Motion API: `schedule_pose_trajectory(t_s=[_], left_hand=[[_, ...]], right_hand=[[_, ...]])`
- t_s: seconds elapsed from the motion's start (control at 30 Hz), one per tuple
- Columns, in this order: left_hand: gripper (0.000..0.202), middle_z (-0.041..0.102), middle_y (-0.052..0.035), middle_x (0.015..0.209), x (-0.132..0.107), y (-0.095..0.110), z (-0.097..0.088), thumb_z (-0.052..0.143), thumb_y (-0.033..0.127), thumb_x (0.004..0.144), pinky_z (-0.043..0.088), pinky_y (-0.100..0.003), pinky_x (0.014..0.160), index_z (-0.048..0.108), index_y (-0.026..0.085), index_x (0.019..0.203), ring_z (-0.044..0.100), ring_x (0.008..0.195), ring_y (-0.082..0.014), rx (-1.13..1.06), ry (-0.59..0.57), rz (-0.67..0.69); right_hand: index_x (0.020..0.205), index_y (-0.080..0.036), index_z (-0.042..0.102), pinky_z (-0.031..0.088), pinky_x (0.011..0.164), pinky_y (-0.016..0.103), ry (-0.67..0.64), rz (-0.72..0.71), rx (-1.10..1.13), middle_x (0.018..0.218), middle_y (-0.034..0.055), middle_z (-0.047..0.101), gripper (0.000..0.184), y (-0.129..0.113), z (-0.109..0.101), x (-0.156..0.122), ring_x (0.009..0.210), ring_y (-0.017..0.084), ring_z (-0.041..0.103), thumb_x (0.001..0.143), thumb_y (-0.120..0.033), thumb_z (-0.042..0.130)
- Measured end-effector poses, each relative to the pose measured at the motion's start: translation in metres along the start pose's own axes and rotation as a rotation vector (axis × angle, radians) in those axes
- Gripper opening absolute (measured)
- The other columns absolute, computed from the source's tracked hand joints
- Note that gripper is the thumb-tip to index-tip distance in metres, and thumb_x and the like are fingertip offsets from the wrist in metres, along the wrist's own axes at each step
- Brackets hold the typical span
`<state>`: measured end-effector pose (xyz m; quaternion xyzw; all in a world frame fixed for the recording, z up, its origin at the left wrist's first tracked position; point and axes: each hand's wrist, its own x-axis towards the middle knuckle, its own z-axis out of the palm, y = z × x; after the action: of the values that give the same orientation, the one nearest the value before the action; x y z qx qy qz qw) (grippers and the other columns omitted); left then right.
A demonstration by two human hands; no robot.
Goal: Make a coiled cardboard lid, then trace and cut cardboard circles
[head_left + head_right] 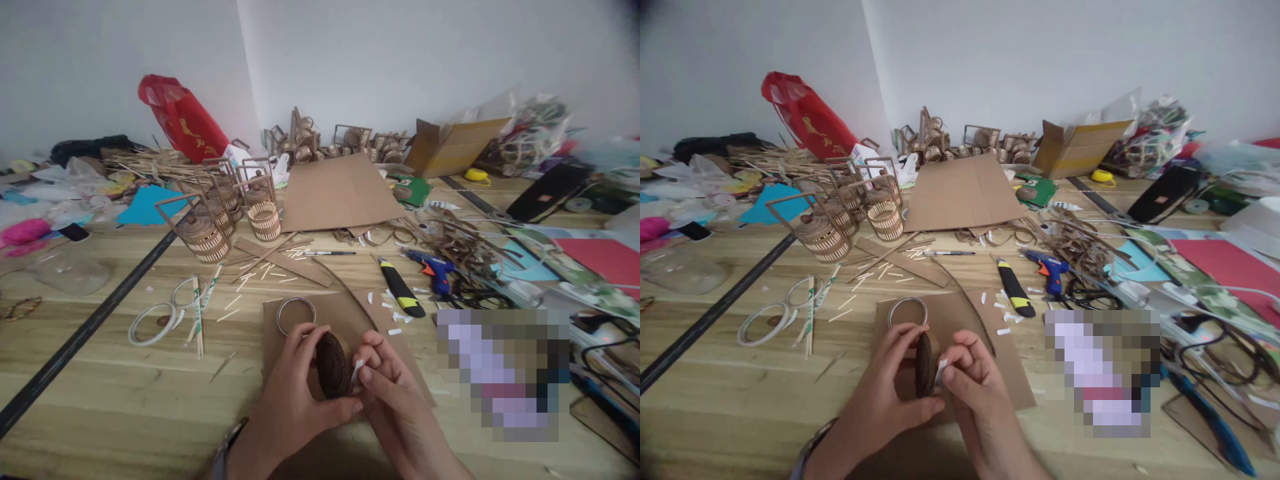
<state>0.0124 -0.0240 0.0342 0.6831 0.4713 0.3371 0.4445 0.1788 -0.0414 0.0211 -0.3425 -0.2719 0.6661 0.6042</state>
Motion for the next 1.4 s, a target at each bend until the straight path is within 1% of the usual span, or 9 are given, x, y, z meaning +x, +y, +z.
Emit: schedule_pose_trajectory(t_s=[0.17,0.37,0.53,0.67,0.9,1.07,1.13,1.27,1.4], left_hand=[[0.075,0.044,-0.0126,0.137,-0.001,-0.001,0.003,0.082,0.045,0.071,0.049,-0.049,0.103,0.048,0.023,0.134,0.053,0.122,-0.0327,-0.071,0.004,0.001],[0.060,0.046,-0.0100,0.132,0.000,0.012,0.006,0.072,0.029,0.073,0.050,-0.044,0.099,0.048,0.024,0.128,0.053,0.120,-0.0295,-0.203,0.006,-0.052],[0.057,0.047,-0.0092,0.129,0.001,0.017,0.010,0.066,0.025,0.069,0.047,-0.044,0.100,0.049,0.023,0.124,0.050,0.120,-0.0289,-0.322,-0.021,-0.117],[0.057,0.051,-0.0071,0.121,0.001,0.011,0.014,0.067,0.025,0.066,0.047,-0.042,0.096,0.052,0.024,0.121,0.053,0.114,-0.0274,-0.446,-0.054,-0.170],[0.058,0.056,-0.0037,0.112,0.000,0.003,0.018,0.071,0.021,0.062,0.048,-0.035,0.088,0.056,0.024,0.117,0.057,0.104,-0.0232,-0.554,-0.061,-0.211],[0.053,0.059,-0.0021,0.105,0.000,0.003,0.015,0.072,0.018,0.063,0.047,-0.029,0.081,0.056,0.022,0.113,0.058,0.100,-0.0207,-0.638,-0.222,-0.242],[0.051,0.059,-0.0017,0.102,-0.001,0.003,0.015,0.072,0.016,0.062,0.047,-0.028,0.078,0.056,0.021,0.111,0.058,0.097,-0.0199,-0.654,-0.256,-0.249],[0.052,0.059,-0.0038,0.103,-0.002,0.008,0.015,0.077,0.023,0.063,0.047,-0.031,0.078,0.056,0.019,0.110,0.059,0.094,-0.0209,-0.637,-0.226,-0.242],[0.059,0.057,-0.0063,0.110,-0.003,0.011,0.012,0.085,0.030,0.061,0.048,-0.035,0.085,0.057,0.020,0.112,0.056,0.105,-0.0260,-0.570,-0.185,-0.188]], right_hand=[[0.100,-0.024,0.066,0.050,0.063,0.024,0.041,0.033,0.135,0.076,-0.0019,0.071,0.039,-0.003,0.009,-0.004,0.067,0.015,0.065,0.071,-0.018,0.090],[0.097,-0.026,0.067,0.051,0.068,0.024,0.057,0.058,0.165,0.078,-0.0024,0.073,0.035,0.003,0.008,-0.006,0.071,0.015,0.066,0.072,-0.019,0.090],[0.097,-0.027,0.068,0.051,0.069,0.021,0.021,0.036,0.159,0.080,-0.0027,0.074,0.031,0.004,0.005,-0.006,0.073,0.013,0.067,0.075,-0.019,0.089],[0.097,-0.027,0.068,0.051,0.069,0.018,0.004,-0.011,0.122,0.079,-0.0035,0.074,0.028,0.002,0.008,-0.009,0.075,0.011,0.066,0.078,-0.022,0.087],[0.095,-0.028,0.067,0.053,0.072,0.017,0.161,-0.139,-0.060,0.077,-0.0048,0.073,0.029,0.003,0.013,-0.014,0.075,0.010,0.066,0.077,-0.034,0.088],[0.103,-0.033,0.066,0.056,0.074,0.019,0.032,-0.279,-0.251,0.082,-0.0038,0.076,0.020,0.006,-0.003,-0.011,0.078,0.011,0.069,0.088,-0.030,0.078],[0.105,-0.034,0.066,0.056,0.076,0.020,-0.012,-0.310,-0.257,0.083,-0.0033,0.075,0.019,0.004,-0.003,-0.012,0.082,0.012,0.070,0.089,-0.031,0.077],[0.102,-0.032,0.066,0.053,0.068,0.019,0.017,-0.228,-0.123,0.077,-0.0040,0.071,0.030,-0.004,0.013,-0.017,0.073,0.011,0.065,0.080,-0.035,0.086],[0.098,-0.031,0.066,0.051,0.069,0.020,0.051,-0.151,-0.064,0.068,-0.0052,0.068,0.037,-0.013,0.026,-0.021,0.069,0.011,0.061,0.071,-0.032,0.092]])
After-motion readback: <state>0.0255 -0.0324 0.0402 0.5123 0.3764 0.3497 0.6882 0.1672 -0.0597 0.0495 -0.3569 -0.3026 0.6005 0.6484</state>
